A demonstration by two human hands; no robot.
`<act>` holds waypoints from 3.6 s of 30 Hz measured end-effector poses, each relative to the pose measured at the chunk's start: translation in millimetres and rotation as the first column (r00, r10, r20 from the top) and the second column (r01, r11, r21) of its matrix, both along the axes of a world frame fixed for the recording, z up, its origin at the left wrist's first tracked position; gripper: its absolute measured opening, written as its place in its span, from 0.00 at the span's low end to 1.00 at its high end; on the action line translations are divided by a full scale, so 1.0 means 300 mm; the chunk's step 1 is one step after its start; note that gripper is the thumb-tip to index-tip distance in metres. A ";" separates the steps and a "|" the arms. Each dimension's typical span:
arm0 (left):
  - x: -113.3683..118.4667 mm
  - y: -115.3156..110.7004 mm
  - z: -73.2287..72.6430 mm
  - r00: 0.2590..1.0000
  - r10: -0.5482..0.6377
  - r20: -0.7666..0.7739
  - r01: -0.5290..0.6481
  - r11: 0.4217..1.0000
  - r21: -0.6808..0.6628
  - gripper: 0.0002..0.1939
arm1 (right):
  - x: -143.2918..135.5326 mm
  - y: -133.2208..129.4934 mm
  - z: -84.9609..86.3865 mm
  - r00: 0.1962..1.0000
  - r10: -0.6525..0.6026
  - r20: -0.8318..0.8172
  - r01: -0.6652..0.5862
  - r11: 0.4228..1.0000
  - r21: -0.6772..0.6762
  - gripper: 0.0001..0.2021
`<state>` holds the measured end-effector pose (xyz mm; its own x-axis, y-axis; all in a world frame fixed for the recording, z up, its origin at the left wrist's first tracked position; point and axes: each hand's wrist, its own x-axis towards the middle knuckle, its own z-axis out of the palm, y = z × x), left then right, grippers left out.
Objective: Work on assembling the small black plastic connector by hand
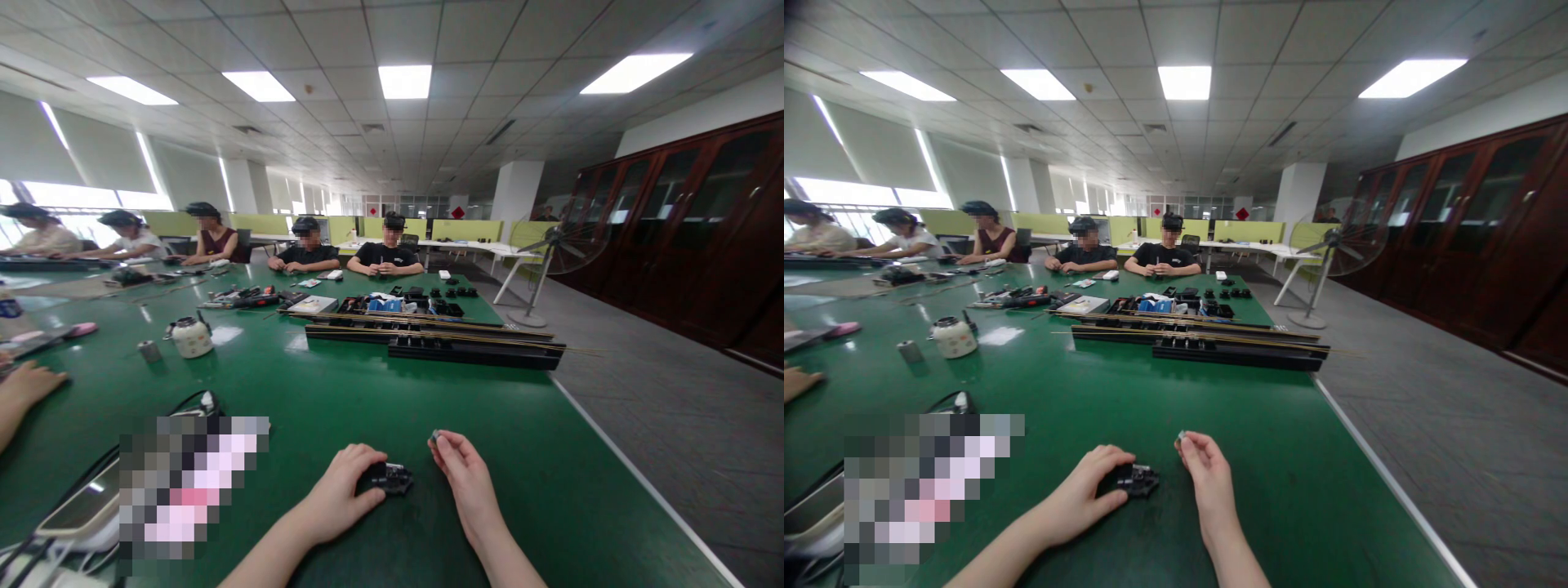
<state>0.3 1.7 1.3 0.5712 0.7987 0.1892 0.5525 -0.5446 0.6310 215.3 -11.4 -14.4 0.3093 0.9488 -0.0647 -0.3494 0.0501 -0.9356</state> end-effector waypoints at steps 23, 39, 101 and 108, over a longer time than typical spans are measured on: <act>-0.008 0.011 -0.034 1.000 -0.006 -0.004 0.006 1.000 0.030 0.19 | -0.070 -0.058 0.023 0.718 0.292 0.632 -0.350 0.936 -0.035 0.11; -0.006 0.012 -0.031 1.000 -0.007 0.009 0.006 0.999 0.045 0.19 | -0.080 -0.079 0.059 0.376 0.232 0.897 -0.380 0.922 -0.079 0.10; -0.011 0.012 -0.038 1.000 -0.010 0.021 0.009 1.000 0.017 0.21 | -0.072 -0.082 0.063 0.358 0.238 0.903 -0.372 0.923 -0.096 0.14; -0.012 0.011 -0.051 0.999 0.044 0.005 -0.044 0.999 -0.007 0.22 | -0.076 -0.083 0.061 0.342 0.226 0.912 -0.377 0.922 -0.087 0.10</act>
<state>-3.4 4.9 -14.1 0.5348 0.8242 0.1864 0.5721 -0.5155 0.6379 192.6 -36.2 3.8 -0.1963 0.9651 0.1734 0.6673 0.2610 -0.6976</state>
